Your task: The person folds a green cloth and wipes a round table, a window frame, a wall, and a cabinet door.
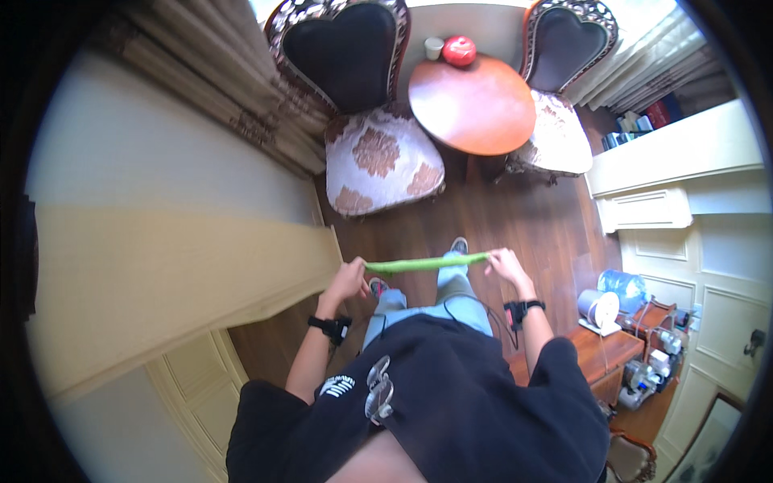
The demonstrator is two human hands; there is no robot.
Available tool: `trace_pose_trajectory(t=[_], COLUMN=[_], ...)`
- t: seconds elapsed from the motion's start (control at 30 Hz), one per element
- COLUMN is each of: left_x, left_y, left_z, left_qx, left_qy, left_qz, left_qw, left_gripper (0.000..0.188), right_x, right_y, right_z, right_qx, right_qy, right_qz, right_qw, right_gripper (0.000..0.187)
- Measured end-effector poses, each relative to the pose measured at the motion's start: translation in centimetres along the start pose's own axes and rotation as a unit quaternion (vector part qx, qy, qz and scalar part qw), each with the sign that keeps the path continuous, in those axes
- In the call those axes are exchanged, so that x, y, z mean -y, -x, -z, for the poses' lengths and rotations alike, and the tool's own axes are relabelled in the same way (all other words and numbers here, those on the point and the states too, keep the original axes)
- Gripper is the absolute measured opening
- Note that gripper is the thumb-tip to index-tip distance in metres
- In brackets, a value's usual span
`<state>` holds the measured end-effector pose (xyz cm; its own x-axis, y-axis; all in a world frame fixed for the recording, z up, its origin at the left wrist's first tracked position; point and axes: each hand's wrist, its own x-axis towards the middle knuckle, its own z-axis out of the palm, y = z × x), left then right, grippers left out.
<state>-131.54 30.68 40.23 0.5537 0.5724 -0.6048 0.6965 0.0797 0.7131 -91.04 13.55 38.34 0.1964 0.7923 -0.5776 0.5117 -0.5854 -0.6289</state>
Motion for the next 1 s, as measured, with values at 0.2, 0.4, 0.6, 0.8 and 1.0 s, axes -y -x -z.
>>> trace_pose_trajectory(t=[0.2, 0.4, 0.6, 0.8, 1.0], left_x=[-9.0, -16.7, -25.6, -28.3, -21.7], left_y=[-6.2, -13.3, -26.6, -49.1, -56.1], left_z=[-3.6, -4.7, 0.5, 8.8, -3.5], left_qx=[0.088, 0.045, -0.116, -0.423, -0.298], left_qy=[0.021, 0.093, 0.061, -0.178, -0.305], left_qz=[0.034, 0.030, -0.083, -0.169, -0.307], left_qw=[0.995, 0.994, 0.988, 0.872, 0.851], left_gripper=[0.024, 0.028, 0.030, 0.033, 0.052], right_x=[-6.7, -7.2, -4.7, 1.8, -4.9], right_y=[-1.0, -7.2, -20.2, -36.2, -41.6], right_z=[6.6, 12.7, 22.7, 28.0, 14.9], right_qx=[-0.040, -0.129, -0.180, -0.283, -0.365], right_qy=[-0.070, -0.343, -0.438, -0.596, 0.198], right_qz=[-0.028, -0.014, 0.120, 0.086, 0.086], right_qw=[0.996, 0.930, 0.873, 0.746, 0.906], right_gripper=[0.029, 0.033, 0.032, 0.040, 0.045])
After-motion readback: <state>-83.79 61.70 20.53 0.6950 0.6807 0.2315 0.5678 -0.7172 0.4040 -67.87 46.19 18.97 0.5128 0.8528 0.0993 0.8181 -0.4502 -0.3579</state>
